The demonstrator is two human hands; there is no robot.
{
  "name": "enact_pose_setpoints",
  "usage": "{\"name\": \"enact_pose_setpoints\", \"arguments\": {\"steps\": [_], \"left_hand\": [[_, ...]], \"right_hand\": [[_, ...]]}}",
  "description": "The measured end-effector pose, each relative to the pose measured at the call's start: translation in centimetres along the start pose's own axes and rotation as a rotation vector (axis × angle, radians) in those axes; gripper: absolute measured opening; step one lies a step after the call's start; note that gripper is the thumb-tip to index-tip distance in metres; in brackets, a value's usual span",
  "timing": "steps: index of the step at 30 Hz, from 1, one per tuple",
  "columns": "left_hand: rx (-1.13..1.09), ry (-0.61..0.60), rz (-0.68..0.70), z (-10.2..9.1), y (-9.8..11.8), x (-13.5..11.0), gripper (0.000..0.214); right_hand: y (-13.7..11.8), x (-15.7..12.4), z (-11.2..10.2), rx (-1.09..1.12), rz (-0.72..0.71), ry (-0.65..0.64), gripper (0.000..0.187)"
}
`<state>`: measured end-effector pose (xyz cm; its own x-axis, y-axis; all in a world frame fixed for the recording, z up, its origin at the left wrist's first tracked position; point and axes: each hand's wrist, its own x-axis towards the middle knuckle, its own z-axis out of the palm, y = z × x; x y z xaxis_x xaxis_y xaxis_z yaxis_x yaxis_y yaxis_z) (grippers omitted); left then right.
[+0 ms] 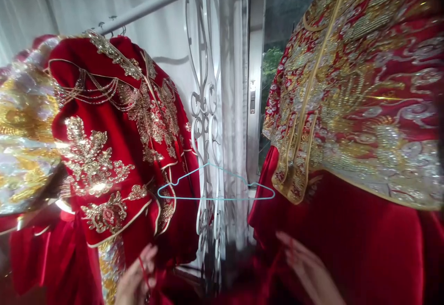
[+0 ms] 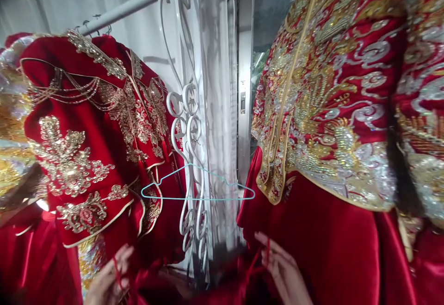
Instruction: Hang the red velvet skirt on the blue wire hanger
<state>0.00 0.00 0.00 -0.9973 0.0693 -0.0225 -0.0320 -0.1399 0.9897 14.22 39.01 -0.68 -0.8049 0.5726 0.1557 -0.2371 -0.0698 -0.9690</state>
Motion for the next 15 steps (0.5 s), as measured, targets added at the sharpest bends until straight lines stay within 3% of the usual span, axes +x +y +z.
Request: {"name": "enact_pose_setpoints", "arguments": {"steps": [3,6,11,15], "left_hand": [[-0.171,0.041,0.288,1.6,5.2,3.9,0.066],[-0.053,0.001,0.399,3.4,8.1,7.8,0.062],[0.054,-0.105,0.456,5.7,8.4,12.5,0.057],[0.062,-0.193,0.387,6.5,8.6,13.5,0.057]], "right_hand": [[-3.2,4.6,0.9,0.212,-0.143,0.175,0.047],[-5.8,8.3,2.1,0.201,-0.282,0.270,0.053],[-6.9,11.0,3.1,0.155,-0.309,0.283,0.055],[-7.2,11.3,2.8,0.156,-0.292,0.226,0.053]]}}
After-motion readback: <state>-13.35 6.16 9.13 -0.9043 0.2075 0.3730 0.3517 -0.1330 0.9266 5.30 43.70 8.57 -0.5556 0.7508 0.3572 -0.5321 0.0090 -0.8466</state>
